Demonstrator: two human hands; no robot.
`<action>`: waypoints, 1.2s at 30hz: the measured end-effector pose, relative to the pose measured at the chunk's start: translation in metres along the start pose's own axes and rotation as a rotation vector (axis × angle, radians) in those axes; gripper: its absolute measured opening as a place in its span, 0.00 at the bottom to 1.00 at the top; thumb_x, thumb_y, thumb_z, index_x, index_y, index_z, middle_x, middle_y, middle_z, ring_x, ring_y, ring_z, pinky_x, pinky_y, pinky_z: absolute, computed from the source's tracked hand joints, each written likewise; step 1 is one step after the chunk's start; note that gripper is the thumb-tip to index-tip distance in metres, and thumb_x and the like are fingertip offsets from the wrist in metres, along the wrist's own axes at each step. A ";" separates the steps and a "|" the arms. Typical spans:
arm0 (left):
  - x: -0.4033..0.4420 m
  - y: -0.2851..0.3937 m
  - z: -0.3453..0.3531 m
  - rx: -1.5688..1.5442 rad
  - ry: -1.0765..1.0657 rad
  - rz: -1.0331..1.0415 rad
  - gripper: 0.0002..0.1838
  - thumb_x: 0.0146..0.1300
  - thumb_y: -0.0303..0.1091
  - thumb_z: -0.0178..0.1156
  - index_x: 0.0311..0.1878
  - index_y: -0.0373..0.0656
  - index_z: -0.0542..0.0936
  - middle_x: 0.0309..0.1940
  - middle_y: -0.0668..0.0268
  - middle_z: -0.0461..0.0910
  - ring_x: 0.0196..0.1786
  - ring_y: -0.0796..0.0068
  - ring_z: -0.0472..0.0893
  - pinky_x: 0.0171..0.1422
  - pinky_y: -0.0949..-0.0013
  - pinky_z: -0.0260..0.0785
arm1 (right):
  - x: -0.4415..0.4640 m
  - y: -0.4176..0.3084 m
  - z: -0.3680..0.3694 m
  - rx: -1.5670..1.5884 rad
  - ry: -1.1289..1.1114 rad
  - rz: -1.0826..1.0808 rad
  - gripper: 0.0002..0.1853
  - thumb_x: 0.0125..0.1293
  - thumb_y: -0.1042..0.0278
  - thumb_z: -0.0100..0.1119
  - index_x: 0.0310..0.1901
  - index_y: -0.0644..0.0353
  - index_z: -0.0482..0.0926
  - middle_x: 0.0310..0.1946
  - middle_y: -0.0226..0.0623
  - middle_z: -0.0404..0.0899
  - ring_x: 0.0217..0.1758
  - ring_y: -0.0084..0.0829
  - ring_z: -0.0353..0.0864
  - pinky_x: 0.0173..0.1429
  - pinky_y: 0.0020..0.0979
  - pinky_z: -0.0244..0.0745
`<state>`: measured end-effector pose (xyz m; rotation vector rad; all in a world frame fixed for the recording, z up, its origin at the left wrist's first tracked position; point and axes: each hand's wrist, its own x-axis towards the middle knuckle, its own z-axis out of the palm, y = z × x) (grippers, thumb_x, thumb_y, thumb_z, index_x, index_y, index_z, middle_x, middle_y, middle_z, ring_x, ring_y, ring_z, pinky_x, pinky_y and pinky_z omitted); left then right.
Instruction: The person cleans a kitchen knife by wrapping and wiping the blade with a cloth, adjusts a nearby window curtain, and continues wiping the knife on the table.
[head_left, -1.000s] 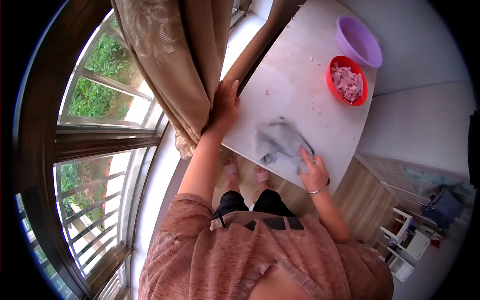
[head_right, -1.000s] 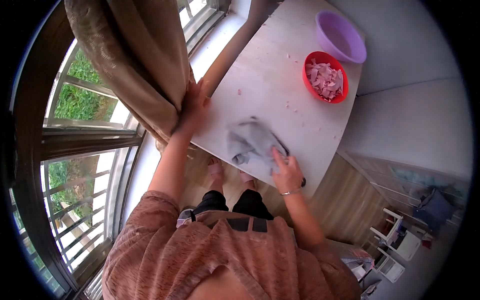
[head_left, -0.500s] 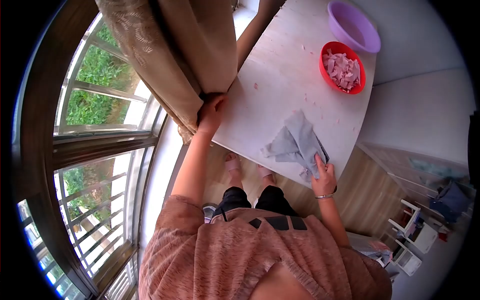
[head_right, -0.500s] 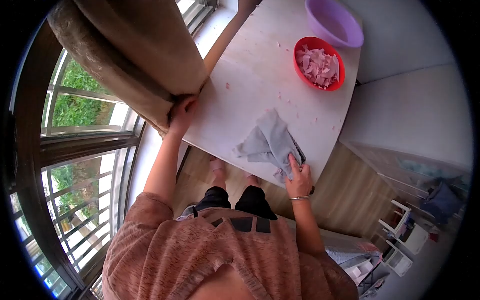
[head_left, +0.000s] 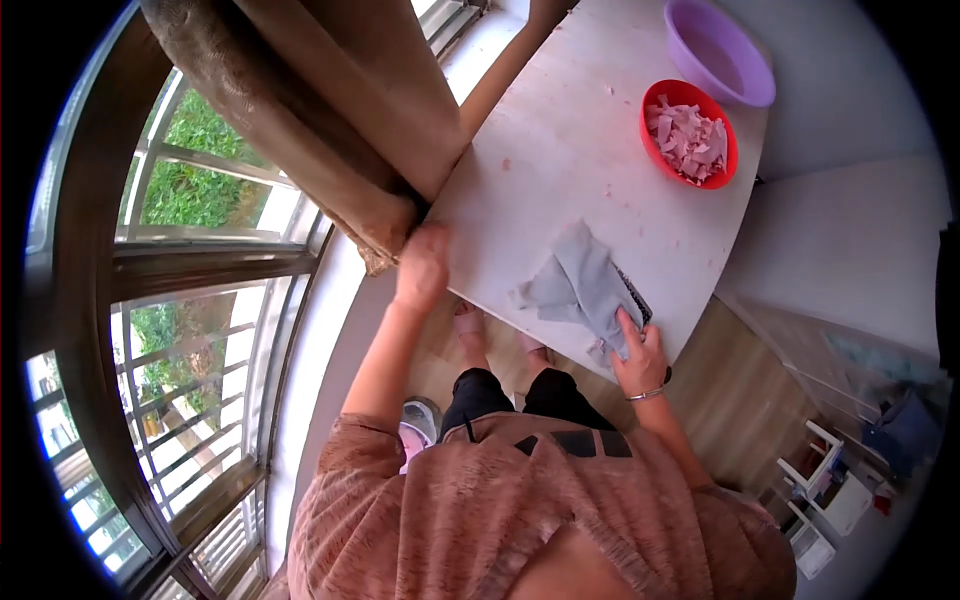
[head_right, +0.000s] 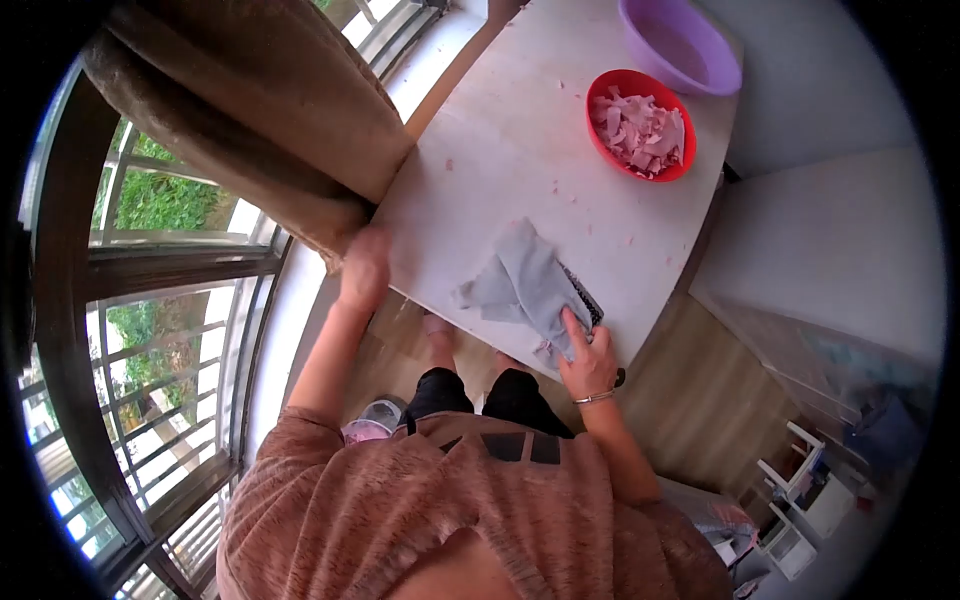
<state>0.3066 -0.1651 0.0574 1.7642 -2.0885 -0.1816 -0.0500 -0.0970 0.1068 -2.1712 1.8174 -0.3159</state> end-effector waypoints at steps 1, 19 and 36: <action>0.009 0.022 -0.011 -0.041 0.030 0.125 0.17 0.56 0.29 0.51 0.51 0.40 0.70 0.46 0.55 0.72 0.49 0.50 0.70 0.56 0.57 0.62 | -0.001 0.000 -0.001 0.018 -0.009 -0.012 0.37 0.39 0.73 0.60 0.57 0.38 0.68 0.32 0.41 0.63 0.35 0.43 0.70 0.36 0.39 0.69; -0.123 0.081 -0.045 0.022 -0.167 -0.527 0.09 0.49 0.24 0.53 0.36 0.42 0.76 0.39 0.61 0.75 0.43 0.60 0.74 0.47 0.59 0.65 | 0.019 0.003 -0.038 0.035 -0.064 -0.480 0.32 0.43 0.76 0.54 0.53 0.34 0.72 0.24 0.35 0.61 0.28 0.38 0.67 0.31 0.36 0.65; -0.038 0.179 0.024 -0.044 -0.234 0.144 0.27 0.55 0.30 0.45 0.61 0.36 0.62 0.62 0.57 0.60 0.65 0.55 0.57 0.67 0.55 0.49 | 0.016 0.019 -0.009 -0.106 -0.040 -0.301 0.37 0.35 0.75 0.56 0.56 0.55 0.66 0.27 0.36 0.66 0.34 0.39 0.70 0.36 0.39 0.65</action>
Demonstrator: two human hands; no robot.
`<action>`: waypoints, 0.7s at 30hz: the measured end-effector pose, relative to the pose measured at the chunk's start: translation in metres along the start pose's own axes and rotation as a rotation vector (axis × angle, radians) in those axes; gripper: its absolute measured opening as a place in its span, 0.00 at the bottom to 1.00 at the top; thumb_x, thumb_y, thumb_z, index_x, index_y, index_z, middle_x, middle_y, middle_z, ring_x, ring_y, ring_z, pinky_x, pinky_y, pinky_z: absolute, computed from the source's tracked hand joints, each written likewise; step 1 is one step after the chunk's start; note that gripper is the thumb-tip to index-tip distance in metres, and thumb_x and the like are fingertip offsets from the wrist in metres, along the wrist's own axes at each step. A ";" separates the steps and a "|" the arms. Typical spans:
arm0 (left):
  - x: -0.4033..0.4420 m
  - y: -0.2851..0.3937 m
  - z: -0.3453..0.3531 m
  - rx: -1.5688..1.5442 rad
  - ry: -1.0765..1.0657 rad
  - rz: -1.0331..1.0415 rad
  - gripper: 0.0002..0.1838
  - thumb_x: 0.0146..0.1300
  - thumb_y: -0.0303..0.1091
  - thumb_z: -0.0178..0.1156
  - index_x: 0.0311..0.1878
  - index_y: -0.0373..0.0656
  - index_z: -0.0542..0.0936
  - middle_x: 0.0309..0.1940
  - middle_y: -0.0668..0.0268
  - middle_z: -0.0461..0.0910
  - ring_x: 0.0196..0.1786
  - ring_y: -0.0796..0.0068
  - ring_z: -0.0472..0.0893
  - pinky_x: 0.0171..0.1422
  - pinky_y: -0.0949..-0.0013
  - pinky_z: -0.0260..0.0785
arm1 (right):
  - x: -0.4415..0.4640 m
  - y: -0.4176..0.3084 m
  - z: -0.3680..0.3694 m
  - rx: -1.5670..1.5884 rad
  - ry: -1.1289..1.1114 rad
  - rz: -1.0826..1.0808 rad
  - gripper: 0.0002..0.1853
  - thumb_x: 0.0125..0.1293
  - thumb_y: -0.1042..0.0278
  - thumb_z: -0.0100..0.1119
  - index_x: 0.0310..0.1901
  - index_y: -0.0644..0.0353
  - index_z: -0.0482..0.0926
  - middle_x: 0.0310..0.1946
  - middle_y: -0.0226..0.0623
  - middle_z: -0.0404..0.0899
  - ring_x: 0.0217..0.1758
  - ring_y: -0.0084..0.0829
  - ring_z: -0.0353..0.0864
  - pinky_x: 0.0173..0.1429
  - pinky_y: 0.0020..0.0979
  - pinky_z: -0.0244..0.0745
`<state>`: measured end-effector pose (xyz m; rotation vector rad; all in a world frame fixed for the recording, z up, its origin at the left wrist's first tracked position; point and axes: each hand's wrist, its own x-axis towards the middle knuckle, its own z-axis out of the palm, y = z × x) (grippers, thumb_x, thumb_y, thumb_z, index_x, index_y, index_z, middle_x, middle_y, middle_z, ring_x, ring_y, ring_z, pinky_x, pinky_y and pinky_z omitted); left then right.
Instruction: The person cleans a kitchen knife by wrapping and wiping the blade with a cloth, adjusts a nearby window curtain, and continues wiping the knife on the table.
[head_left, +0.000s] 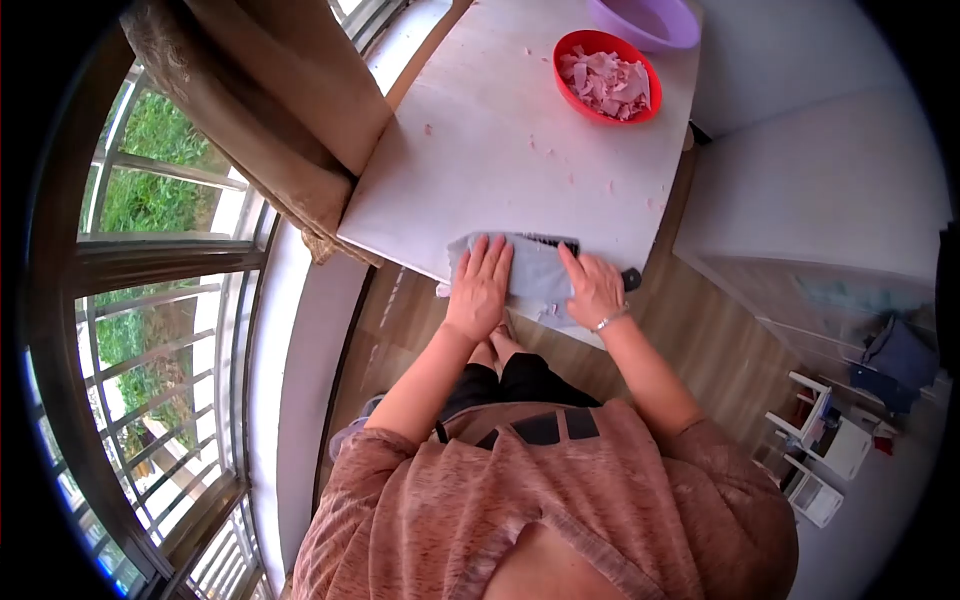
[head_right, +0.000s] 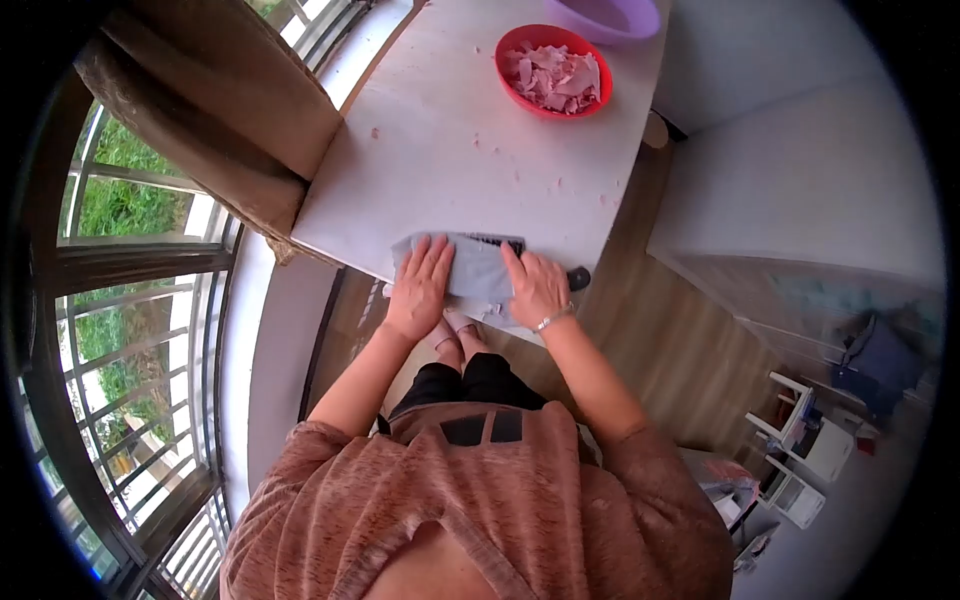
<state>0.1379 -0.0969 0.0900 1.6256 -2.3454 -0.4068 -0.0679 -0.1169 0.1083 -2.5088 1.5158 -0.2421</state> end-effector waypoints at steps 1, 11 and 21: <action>0.004 -0.001 0.001 0.005 0.015 -0.024 0.27 0.55 0.30 0.45 0.60 0.35 0.62 0.62 0.56 0.60 0.65 0.54 0.57 0.67 0.54 0.49 | 0.006 0.003 0.003 0.007 0.016 -0.009 0.37 0.34 0.76 0.56 0.56 0.56 0.67 0.26 0.36 0.66 0.33 0.39 0.70 0.35 0.39 0.65; 0.002 0.016 0.003 -0.060 -0.046 -0.007 0.26 0.57 0.29 0.43 0.61 0.33 0.61 0.62 0.53 0.59 0.66 0.50 0.56 0.66 0.52 0.50 | -0.014 0.005 -0.002 0.031 -0.015 0.028 0.35 0.34 0.77 0.55 0.54 0.58 0.68 0.26 0.37 0.67 0.33 0.40 0.71 0.34 0.37 0.68; 0.005 0.060 0.011 -0.034 -0.020 -0.190 0.25 0.56 0.28 0.44 0.59 0.32 0.63 0.61 0.53 0.60 0.65 0.51 0.58 0.64 0.51 0.54 | -0.014 0.037 -0.014 0.104 -0.084 -0.103 0.36 0.36 0.75 0.55 0.55 0.59 0.67 0.27 0.37 0.68 0.32 0.40 0.72 0.34 0.39 0.70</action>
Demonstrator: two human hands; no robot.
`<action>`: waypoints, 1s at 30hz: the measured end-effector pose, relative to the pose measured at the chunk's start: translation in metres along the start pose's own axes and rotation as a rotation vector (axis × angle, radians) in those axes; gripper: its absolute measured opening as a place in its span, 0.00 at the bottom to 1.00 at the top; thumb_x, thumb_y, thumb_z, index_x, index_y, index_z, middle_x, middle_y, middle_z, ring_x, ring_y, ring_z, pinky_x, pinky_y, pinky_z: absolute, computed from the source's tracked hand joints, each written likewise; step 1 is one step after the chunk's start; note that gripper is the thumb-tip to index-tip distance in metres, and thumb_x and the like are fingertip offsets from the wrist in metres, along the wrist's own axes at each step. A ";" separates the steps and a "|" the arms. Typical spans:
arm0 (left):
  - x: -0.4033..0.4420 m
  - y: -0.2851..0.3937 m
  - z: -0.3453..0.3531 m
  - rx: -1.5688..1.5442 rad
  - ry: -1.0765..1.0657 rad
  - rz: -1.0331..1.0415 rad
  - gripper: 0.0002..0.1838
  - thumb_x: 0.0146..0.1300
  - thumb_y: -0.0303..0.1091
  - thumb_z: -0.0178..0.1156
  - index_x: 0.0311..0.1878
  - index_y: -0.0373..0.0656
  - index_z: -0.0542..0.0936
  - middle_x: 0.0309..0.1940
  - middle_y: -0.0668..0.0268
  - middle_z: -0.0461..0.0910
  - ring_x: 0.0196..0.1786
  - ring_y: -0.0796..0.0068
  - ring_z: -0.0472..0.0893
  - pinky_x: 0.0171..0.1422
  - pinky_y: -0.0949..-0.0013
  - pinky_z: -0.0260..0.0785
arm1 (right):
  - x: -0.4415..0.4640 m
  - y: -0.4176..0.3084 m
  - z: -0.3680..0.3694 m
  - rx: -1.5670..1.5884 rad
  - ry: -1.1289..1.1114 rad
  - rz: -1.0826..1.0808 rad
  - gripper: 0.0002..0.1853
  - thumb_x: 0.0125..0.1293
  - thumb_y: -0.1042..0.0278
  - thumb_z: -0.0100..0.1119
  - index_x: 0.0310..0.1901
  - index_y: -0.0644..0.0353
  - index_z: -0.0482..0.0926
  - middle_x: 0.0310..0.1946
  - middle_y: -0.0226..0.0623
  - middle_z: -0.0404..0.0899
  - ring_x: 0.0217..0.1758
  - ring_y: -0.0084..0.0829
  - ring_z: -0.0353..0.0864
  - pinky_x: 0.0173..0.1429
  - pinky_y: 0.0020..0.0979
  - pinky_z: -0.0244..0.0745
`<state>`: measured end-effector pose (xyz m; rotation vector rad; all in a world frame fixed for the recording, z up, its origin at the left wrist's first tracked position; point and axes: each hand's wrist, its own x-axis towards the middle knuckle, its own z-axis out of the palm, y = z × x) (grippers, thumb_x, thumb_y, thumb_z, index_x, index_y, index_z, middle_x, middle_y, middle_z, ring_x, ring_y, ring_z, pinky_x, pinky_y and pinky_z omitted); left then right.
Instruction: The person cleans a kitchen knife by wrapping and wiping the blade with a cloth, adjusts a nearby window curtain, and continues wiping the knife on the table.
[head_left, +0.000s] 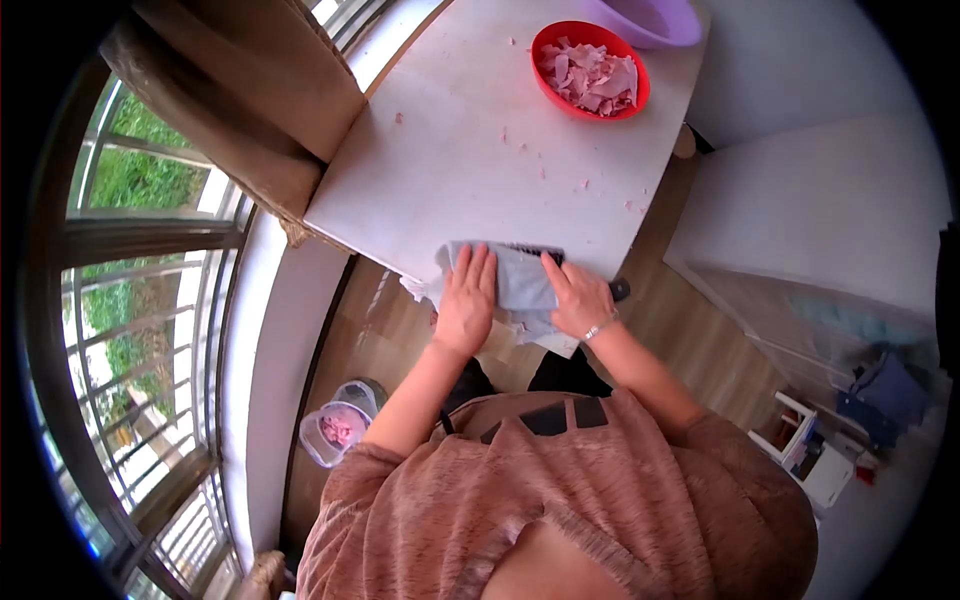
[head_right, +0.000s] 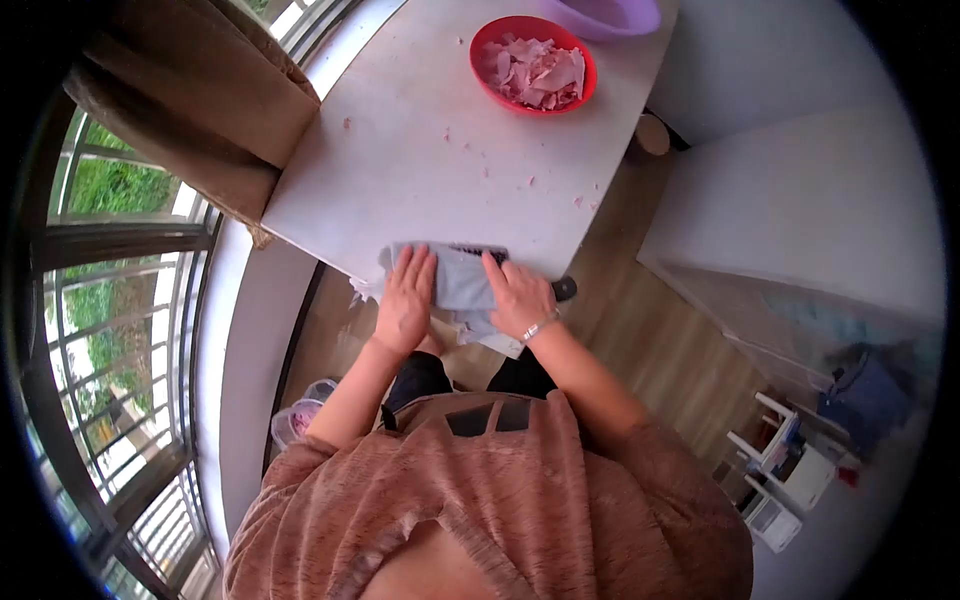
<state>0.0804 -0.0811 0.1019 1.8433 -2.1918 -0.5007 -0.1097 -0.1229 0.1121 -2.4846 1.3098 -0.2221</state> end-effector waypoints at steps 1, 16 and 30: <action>0.006 0.004 0.000 -0.020 0.028 -0.079 0.25 0.56 0.28 0.44 0.58 0.32 0.64 0.62 0.53 0.60 0.65 0.52 0.58 0.64 0.51 0.54 | 0.004 0.006 -0.003 0.016 -0.006 -0.021 0.36 0.36 0.75 0.55 0.55 0.59 0.67 0.27 0.37 0.68 0.32 0.40 0.72 0.34 0.39 0.70; -0.003 0.098 0.052 -0.006 0.386 -0.478 0.21 0.52 0.23 0.47 0.52 0.32 0.71 0.54 0.51 0.70 0.59 0.49 0.66 0.61 0.58 0.59 | 0.015 0.076 -0.035 0.005 -0.199 -0.423 0.29 0.42 0.73 0.54 0.53 0.59 0.69 0.28 0.37 0.72 0.32 0.37 0.75 0.35 0.38 0.72; -0.011 0.156 0.058 0.145 0.174 -0.628 0.27 0.50 0.27 0.48 0.57 0.32 0.65 0.59 0.52 0.63 0.58 0.53 0.64 0.56 0.58 0.61 | 0.011 0.102 -0.045 -0.067 -0.046 -0.631 0.28 0.35 0.75 0.52 0.46 0.49 0.76 0.22 0.31 0.68 0.26 0.35 0.71 0.33 0.34 0.60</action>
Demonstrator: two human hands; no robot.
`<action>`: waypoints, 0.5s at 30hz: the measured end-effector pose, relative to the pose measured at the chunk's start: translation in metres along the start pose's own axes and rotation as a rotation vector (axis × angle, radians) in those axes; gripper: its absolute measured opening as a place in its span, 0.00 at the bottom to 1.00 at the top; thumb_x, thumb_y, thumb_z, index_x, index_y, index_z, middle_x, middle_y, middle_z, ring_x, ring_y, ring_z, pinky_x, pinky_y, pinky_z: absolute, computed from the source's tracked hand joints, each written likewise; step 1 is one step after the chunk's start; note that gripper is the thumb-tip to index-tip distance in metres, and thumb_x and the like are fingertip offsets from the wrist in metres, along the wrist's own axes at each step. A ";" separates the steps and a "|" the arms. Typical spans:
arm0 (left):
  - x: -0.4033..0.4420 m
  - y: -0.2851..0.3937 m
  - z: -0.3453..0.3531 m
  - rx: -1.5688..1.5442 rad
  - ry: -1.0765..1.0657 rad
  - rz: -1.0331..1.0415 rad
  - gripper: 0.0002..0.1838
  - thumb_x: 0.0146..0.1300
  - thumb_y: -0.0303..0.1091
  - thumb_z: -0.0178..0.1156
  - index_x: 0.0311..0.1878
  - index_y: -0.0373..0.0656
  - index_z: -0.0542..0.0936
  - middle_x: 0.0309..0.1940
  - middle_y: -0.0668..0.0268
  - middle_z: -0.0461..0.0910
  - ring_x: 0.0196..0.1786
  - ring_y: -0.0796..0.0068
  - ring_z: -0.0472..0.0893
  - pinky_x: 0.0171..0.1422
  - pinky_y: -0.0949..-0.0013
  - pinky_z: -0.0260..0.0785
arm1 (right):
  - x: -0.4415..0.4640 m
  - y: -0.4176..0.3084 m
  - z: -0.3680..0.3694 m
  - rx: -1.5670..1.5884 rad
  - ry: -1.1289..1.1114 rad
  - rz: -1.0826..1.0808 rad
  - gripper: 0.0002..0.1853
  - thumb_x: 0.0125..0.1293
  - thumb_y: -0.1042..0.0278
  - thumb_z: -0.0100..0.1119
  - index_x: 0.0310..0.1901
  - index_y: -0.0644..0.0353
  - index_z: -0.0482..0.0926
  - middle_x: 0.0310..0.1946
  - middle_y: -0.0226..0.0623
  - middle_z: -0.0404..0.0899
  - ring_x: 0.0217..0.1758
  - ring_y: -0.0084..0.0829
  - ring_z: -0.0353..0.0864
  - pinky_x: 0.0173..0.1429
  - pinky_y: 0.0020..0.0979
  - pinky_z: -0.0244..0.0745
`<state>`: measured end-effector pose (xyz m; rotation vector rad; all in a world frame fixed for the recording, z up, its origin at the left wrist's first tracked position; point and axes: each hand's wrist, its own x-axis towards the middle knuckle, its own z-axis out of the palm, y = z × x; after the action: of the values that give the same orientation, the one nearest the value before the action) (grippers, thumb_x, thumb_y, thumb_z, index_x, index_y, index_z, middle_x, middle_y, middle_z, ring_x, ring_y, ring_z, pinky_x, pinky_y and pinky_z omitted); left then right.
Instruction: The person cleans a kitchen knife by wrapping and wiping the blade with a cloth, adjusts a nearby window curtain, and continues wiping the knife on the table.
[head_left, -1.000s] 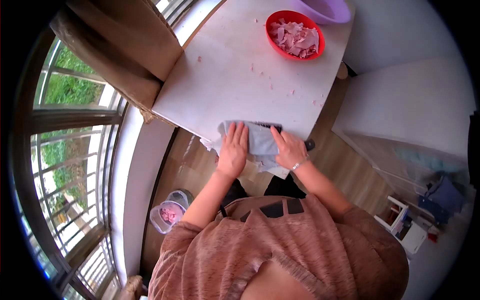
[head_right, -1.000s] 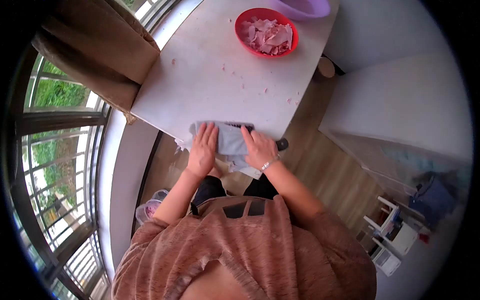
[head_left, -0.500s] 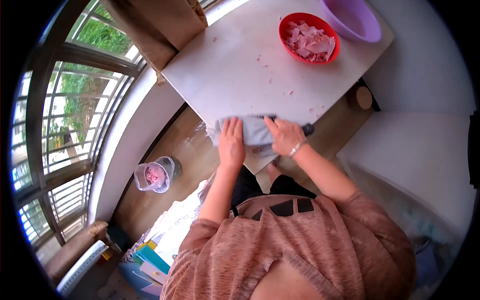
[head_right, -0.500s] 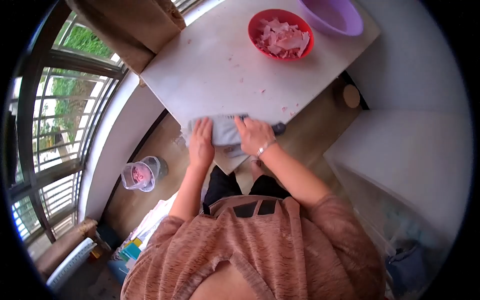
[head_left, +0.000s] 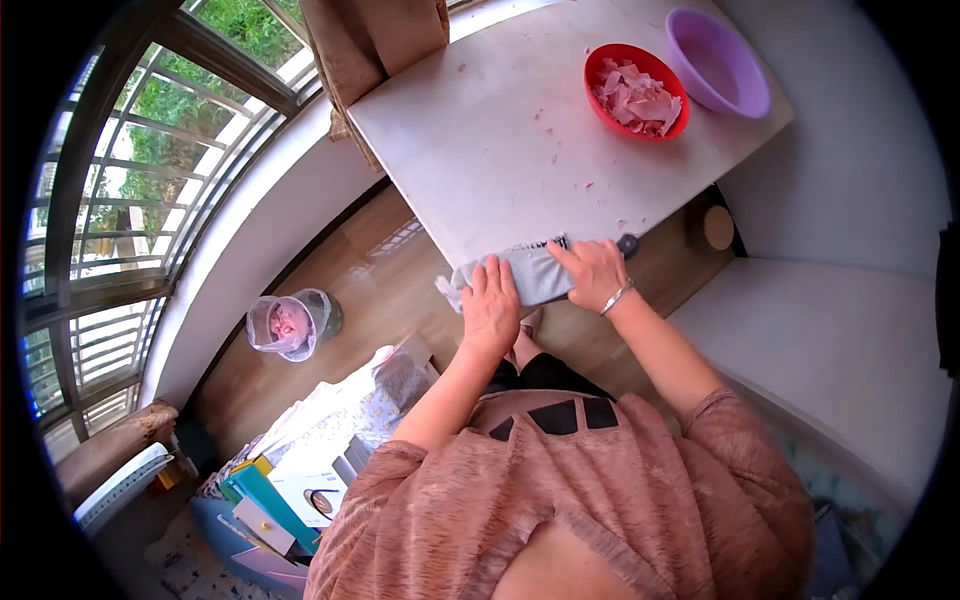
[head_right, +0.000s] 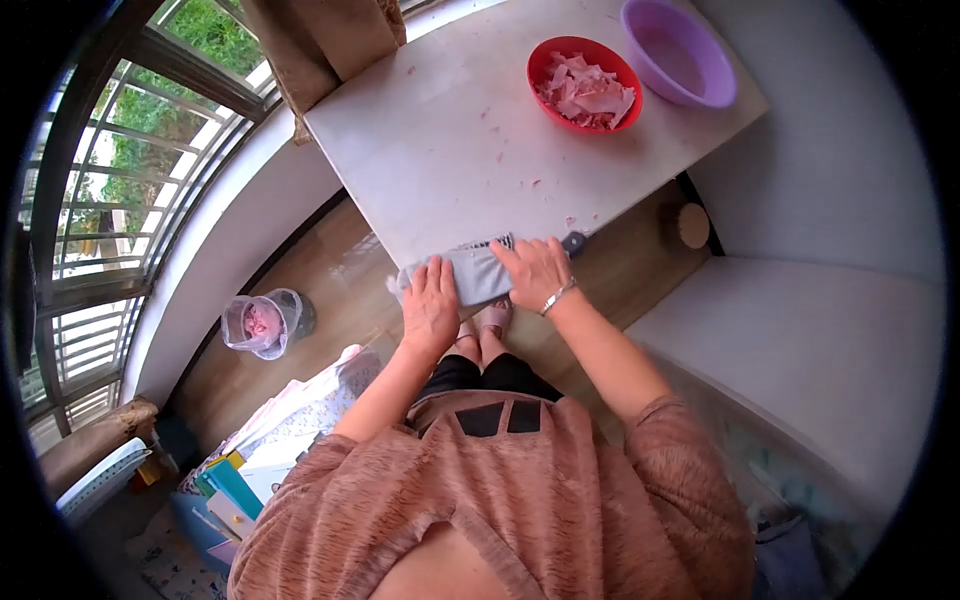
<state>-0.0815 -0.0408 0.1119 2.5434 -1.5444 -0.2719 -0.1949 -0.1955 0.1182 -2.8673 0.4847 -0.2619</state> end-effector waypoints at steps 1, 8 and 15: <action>-0.003 0.001 -0.001 0.016 -0.047 0.022 0.28 0.50 0.28 0.49 0.57 0.32 0.64 0.59 0.53 0.63 0.58 0.54 0.64 0.54 0.58 0.62 | -0.006 -0.002 0.002 0.015 -0.016 0.006 0.28 0.34 0.75 0.52 0.46 0.49 0.77 0.20 0.31 0.67 0.26 0.35 0.71 0.33 0.34 0.60; 0.036 -0.018 0.007 0.063 0.092 0.021 0.27 0.50 0.31 0.50 0.55 0.31 0.66 0.56 0.53 0.66 0.55 0.56 0.66 0.38 0.62 0.66 | 0.032 0.007 0.012 -0.040 -0.026 0.040 0.26 0.37 0.73 0.55 0.45 0.47 0.76 0.22 0.32 0.72 0.26 0.35 0.75 0.32 0.35 0.64; -0.021 0.002 0.019 0.120 -0.014 0.049 0.30 0.49 0.28 0.50 0.59 0.31 0.62 0.60 0.53 0.62 0.60 0.54 0.63 0.45 0.60 0.67 | -0.023 -0.008 0.007 0.024 -0.076 -0.015 0.27 0.38 0.70 0.54 0.48 0.51 0.75 0.20 0.34 0.72 0.24 0.35 0.75 0.30 0.36 0.66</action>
<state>-0.0972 -0.0234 0.0957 2.5935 -1.6742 -0.1970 -0.2119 -0.1789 0.1103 -2.8468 0.4434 -0.1600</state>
